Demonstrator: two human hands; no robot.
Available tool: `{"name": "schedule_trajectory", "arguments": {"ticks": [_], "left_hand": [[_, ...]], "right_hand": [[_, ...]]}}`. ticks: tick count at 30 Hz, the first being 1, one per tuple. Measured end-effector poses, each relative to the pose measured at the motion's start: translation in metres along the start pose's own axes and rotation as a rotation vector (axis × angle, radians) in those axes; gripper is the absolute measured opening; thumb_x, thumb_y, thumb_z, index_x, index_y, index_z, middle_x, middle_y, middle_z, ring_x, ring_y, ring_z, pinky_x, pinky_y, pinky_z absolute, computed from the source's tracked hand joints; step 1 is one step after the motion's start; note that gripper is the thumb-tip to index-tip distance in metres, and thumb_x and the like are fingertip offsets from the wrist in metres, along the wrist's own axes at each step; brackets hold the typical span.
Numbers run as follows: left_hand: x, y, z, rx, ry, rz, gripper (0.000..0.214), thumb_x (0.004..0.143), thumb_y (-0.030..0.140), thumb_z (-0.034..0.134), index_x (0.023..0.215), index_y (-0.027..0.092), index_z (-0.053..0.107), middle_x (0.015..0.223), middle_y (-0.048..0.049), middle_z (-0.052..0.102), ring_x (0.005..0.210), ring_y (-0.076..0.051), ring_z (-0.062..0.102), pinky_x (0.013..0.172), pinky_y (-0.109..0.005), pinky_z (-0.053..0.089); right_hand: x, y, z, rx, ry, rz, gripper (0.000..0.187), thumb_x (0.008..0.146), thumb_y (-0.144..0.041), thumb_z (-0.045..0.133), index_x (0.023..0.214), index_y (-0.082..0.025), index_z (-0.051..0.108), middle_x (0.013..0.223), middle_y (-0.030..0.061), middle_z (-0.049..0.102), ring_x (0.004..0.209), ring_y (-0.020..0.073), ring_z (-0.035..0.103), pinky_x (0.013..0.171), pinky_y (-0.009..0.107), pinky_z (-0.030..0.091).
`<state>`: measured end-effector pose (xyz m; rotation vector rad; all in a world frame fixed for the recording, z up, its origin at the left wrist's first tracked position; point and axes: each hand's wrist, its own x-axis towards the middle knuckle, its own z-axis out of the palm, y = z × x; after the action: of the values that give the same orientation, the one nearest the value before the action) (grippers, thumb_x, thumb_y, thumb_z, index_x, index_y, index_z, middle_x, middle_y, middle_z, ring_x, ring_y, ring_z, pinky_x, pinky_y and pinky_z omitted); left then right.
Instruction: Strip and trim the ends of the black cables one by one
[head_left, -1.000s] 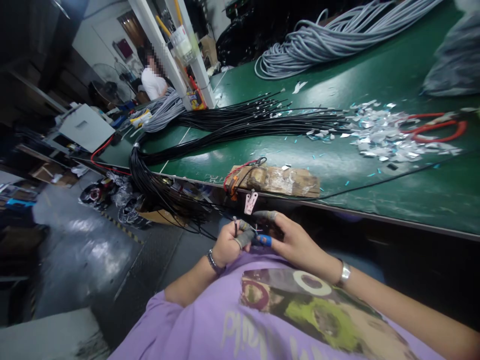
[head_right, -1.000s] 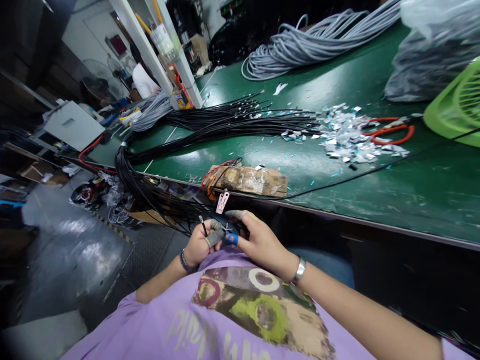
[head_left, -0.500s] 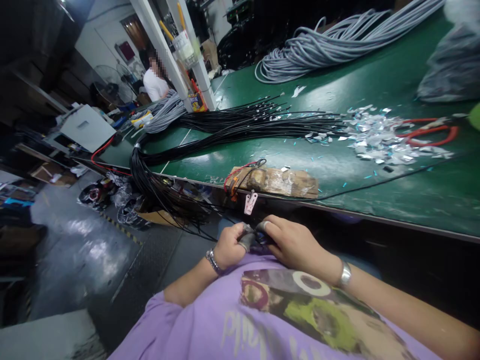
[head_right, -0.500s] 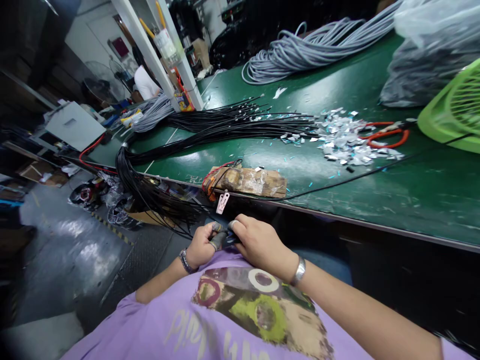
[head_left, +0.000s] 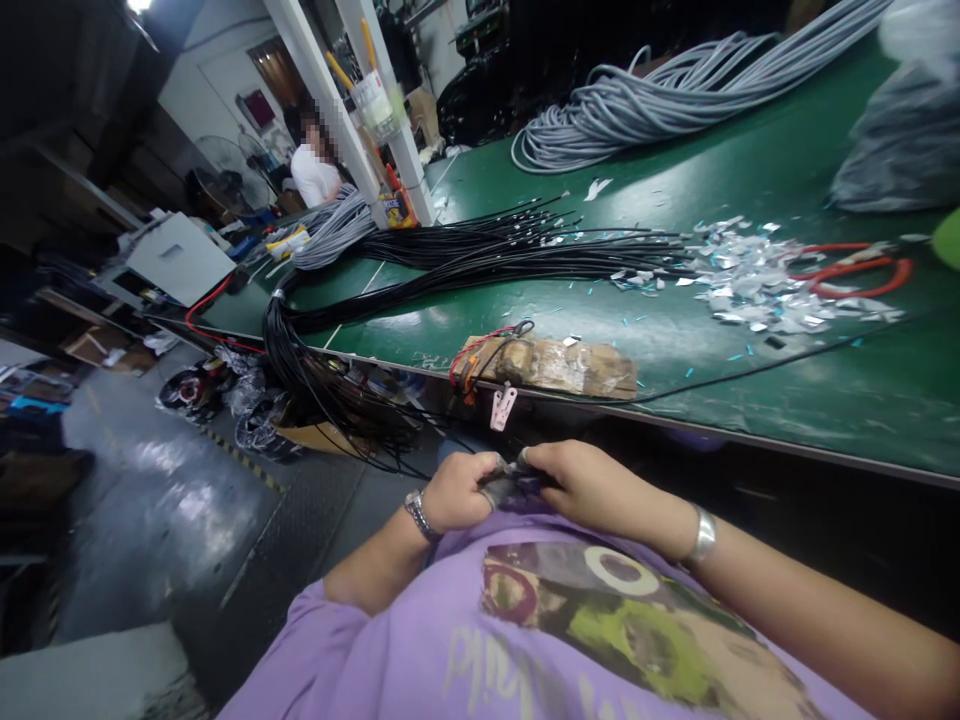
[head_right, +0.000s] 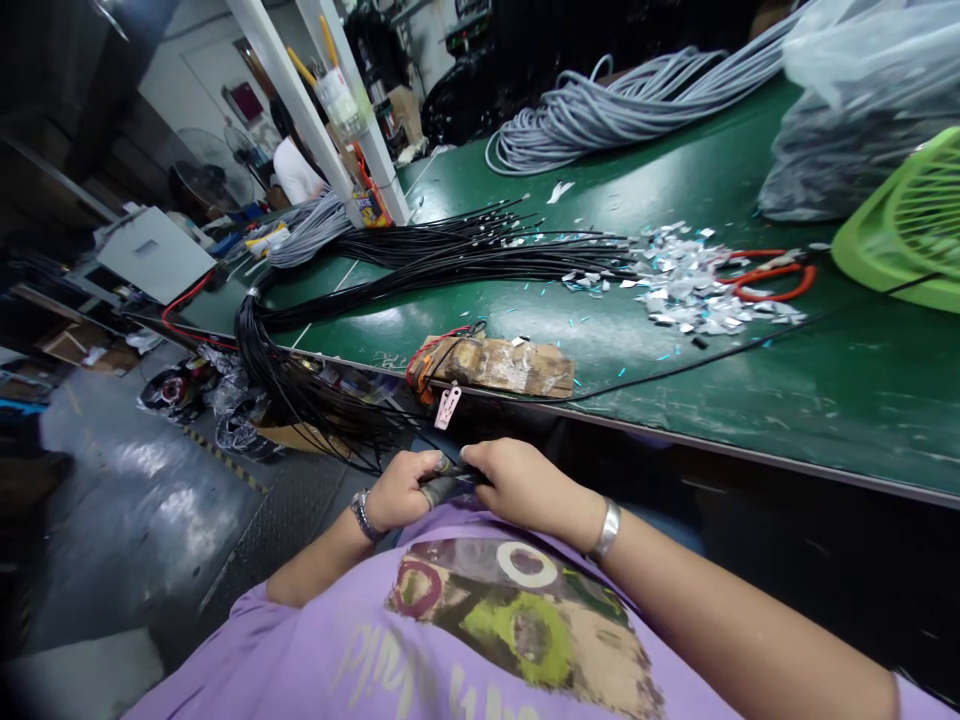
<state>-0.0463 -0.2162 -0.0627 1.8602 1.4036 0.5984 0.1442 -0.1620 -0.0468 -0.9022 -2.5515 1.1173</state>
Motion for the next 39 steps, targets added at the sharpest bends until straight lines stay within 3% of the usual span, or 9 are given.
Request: {"name": "schedule_trajectory", "arguments": {"ticks": [7, 14, 17, 21, 24, 26, 30, 32, 39], "left_hand": [[0.003, 0.005, -0.009, -0.374, -0.117, 0.015, 0.042, 0.072, 0.055, 0.067, 0.066, 0.014, 0.058, 0.055, 0.0017, 0.051, 0.055, -0.010, 0.045, 0.057, -0.022, 0.039], [0.011, -0.010, -0.008, -0.635, -0.311, -0.080, 0.060, 0.056, 0.070, 0.070, 0.062, 0.013, 0.053, 0.048, 0.0034, 0.046, 0.044, -0.006, 0.039, 0.047, -0.021, 0.033], [0.011, -0.017, -0.006, -0.665, -0.325, -0.151, 0.063, 0.054, 0.074, 0.068, 0.066, 0.015, 0.050, 0.045, 0.0047, 0.044, 0.037, -0.006, 0.035, 0.041, -0.021, 0.028], [0.011, -0.008, 0.003, -0.218, -0.088, -0.186, 0.031, 0.076, 0.045, 0.059, 0.067, 0.017, 0.050, 0.052, 0.0026, 0.047, 0.047, -0.009, 0.040, 0.048, -0.022, 0.031], [0.011, 0.001, 0.010, 0.189, 0.002, -0.243, 0.011, 0.071, 0.019, 0.058, 0.064, 0.017, 0.050, 0.057, 0.0014, 0.051, 0.056, -0.011, 0.043, 0.055, -0.024, 0.033], [0.011, 0.001, 0.012, 0.094, 0.001, -0.252, 0.013, 0.072, 0.022, 0.059, 0.063, 0.017, 0.050, 0.057, 0.0017, 0.051, 0.055, -0.010, 0.042, 0.054, -0.023, 0.034], [0.008, -0.003, 0.008, -0.524, -0.121, -0.252, 0.041, 0.070, 0.056, 0.062, 0.067, 0.018, 0.046, 0.047, 0.0062, 0.041, 0.043, -0.007, 0.034, 0.044, -0.021, 0.028], [0.007, -0.003, 0.006, -0.618, -0.135, -0.270, 0.047, 0.065, 0.062, 0.063, 0.067, 0.018, 0.045, 0.045, 0.0078, 0.038, 0.040, -0.006, 0.030, 0.042, -0.021, 0.025], [0.010, 0.004, 0.010, -0.148, 0.070, -0.257, 0.023, 0.071, 0.031, 0.066, 0.060, 0.015, 0.054, 0.055, 0.0036, 0.047, 0.055, -0.008, 0.036, 0.052, -0.021, 0.031]], "right_hand": [[0.002, 0.013, 0.006, 0.975, -0.154, 0.121, 0.032, 0.067, -0.043, 0.073, 0.066, -0.017, 0.053, 0.055, -0.0064, 0.050, 0.048, 0.0063, 0.038, 0.047, 0.020, 0.031], [0.002, 0.016, 0.031, 1.286, -0.328, 0.156, 0.044, 0.060, -0.052, 0.076, 0.065, -0.018, 0.049, 0.052, -0.0058, 0.051, 0.038, 0.0023, 0.026, 0.037, 0.019, 0.014], [0.003, 0.014, 0.029, 1.129, -0.236, 0.129, 0.041, 0.067, -0.055, 0.067, 0.067, -0.020, 0.046, 0.054, -0.0051, 0.050, 0.040, 0.0044, 0.029, 0.040, 0.020, 0.020], [0.004, 0.012, 0.024, 0.220, 0.093, 0.089, 0.013, 0.076, -0.025, 0.059, 0.068, -0.019, 0.050, 0.066, 0.0017, 0.057, 0.056, 0.0124, 0.048, 0.052, 0.024, 0.032], [0.004, 0.012, 0.024, -0.265, 0.194, 0.086, 0.010, 0.073, -0.008, 0.053, 0.072, -0.018, 0.055, 0.068, 0.0047, 0.059, 0.061, 0.0154, 0.053, 0.054, 0.025, 0.032], [0.003, 0.014, 0.025, -0.170, 0.170, 0.056, 0.008, 0.073, -0.011, 0.053, 0.070, -0.018, 0.054, 0.067, 0.0038, 0.058, 0.060, 0.0150, 0.052, 0.055, 0.025, 0.033], [0.002, 0.020, 0.026, 0.622, 0.020, -0.005, 0.022, 0.081, -0.039, 0.050, 0.070, -0.021, 0.046, 0.057, -0.0037, 0.047, 0.047, 0.0098, 0.038, 0.047, 0.023, 0.032], [0.003, 0.021, 0.025, 0.813, 0.026, 0.009, 0.029, 0.082, -0.048, 0.046, 0.070, -0.022, 0.041, 0.053, -0.0062, 0.040, 0.043, 0.0083, 0.029, 0.043, 0.023, 0.028], [0.003, 0.016, 0.015, 0.009, 0.169, -0.029, 0.011, 0.063, -0.011, 0.053, 0.064, -0.020, 0.047, 0.066, 0.0020, 0.056, 0.061, 0.0150, 0.048, 0.060, 0.027, 0.037]]}}
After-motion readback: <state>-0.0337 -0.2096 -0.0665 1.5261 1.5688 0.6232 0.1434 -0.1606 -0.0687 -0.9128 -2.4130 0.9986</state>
